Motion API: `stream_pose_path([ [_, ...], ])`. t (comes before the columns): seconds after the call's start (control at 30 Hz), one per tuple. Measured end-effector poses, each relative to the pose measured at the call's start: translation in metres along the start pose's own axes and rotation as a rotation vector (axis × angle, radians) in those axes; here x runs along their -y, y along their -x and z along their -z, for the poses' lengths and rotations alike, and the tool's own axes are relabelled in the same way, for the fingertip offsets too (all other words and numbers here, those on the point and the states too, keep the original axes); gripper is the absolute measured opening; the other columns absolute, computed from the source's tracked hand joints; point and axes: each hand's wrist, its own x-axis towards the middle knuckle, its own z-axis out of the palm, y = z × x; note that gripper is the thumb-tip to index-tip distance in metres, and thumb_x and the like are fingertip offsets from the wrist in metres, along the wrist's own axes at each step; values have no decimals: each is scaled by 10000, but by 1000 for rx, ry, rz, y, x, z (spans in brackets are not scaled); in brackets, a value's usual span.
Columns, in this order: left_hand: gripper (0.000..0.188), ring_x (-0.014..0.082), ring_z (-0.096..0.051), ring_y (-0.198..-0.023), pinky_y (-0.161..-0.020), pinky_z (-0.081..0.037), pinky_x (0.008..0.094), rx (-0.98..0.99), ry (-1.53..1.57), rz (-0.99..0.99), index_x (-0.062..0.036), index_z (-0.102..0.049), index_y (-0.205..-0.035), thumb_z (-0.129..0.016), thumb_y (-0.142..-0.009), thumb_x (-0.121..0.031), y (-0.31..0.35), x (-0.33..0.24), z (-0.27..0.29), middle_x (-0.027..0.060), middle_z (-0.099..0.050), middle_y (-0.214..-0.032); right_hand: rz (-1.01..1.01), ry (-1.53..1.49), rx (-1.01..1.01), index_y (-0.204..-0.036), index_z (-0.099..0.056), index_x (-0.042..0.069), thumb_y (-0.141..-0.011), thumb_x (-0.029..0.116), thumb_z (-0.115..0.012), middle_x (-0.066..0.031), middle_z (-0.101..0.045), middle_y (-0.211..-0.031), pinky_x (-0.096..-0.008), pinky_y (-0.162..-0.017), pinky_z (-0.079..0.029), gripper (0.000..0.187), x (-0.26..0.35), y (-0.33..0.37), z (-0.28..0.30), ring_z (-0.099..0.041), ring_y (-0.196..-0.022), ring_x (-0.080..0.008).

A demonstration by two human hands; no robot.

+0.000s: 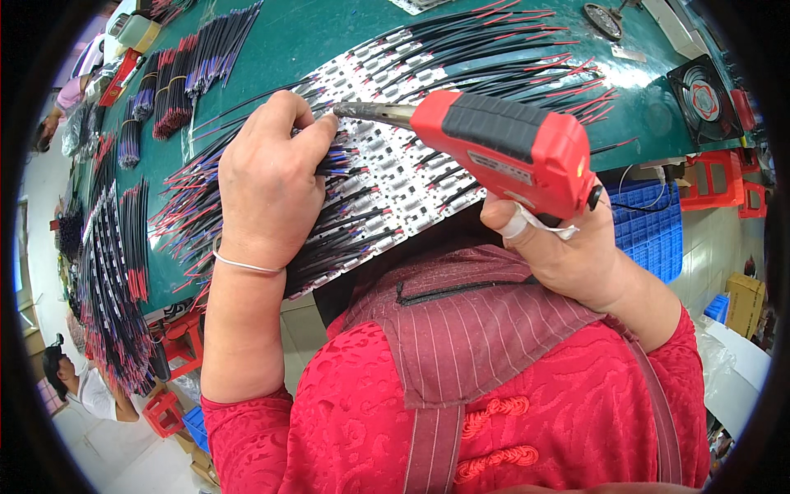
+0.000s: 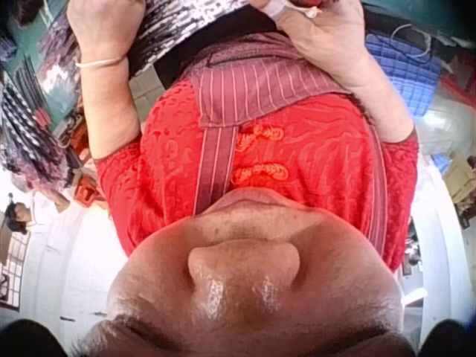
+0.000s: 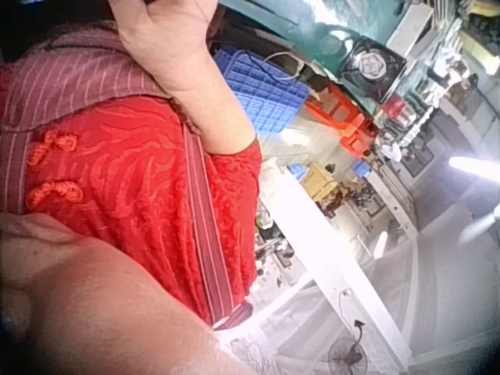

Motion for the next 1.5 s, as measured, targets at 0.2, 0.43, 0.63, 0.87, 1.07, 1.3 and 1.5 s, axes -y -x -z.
stream_pose_path([
  [0.2, 302, 266, -607, -795, -665, -504, 372, 3, -5, 0, -68, -728, -931, -683, -652, 37, 0, 0, 0, 78, -564, -856, 88, 30, -24, -1270, -566, 27, -920, 75, -690, -54, -691, -1019, -241, -701, -507, 375, -7, -3, -2, -597, -796, -65],
  [0.43, 325, 275, -610, -801, -677, -508, 377, 13, 7, 14, -68, -725, -929, -657, -631, 42, 0, -1, 0, 82, -567, -858, -126, -439, -270, -1191, -624, 4, -885, 22, -715, -70, -707, -1026, -293, -803, -538, 319, 13, 1, -11, -662, -904, -124],
  [0.63, 325, 277, -612, -807, -684, -511, 379, 2, -2, 7, -68, -721, -923, -653, -625, 42, 1, -1, 1, 84, -569, -859, -136, -236, -162, -1178, -640, -6, -893, 2, -701, -90, -700, -1105, -299, -880, -521, 291, 15, 4, -6, -650, -1007, -136],
  [0.87, 361, 272, -621, -798, -677, -507, 377, -11, 92, 81, -79, -728, -905, -652, -595, 89, 1, 1, -1, 80, -589, -850, -140, -283, -184, -1166, -644, -7, -883, 9, -714, -78, -706, -1050, -299, -859, -531, 292, 12, 5, -7, -663, -966, -134],
  [1.07, 372, 276, -622, -795, -675, -502, 375, -33, 189, 82, -86, -728, -896, -631, -599, 116, 2, 10, -3, 76, -600, -851, -150, -297, -169, -1136, -646, -9, -877, -11, -710, -70, -708, -993, -269, -820, -538, 267, 5, 11, -7, -674, -897, -116],
  [1.3, 362, 276, -626, -805, -681, -504, 370, -44, 181, 73, -94, -731, -894, -624, -619, 116, 2, 11, -4, 74, -605, -856, -125, -254, -182, -1160, -646, 4, -885, 13, -712, -71, -707, -1005, -283, -834, -532, 282, 11, 4, -9, -664, -933, -125],
  [1.5, 350, 276, -626, -805, -685, -505, 371, -42, 200, 69, -88, -732, -893, -619, -631, 114, 3, 11, -3, 77, -608, -861, -223, -313, -182, -1170, -644, 8, -880, 46, -730, -52, -701, -1006, -268, -801, -521, 305, 13, 5, -11, -650, -905, -110],
])
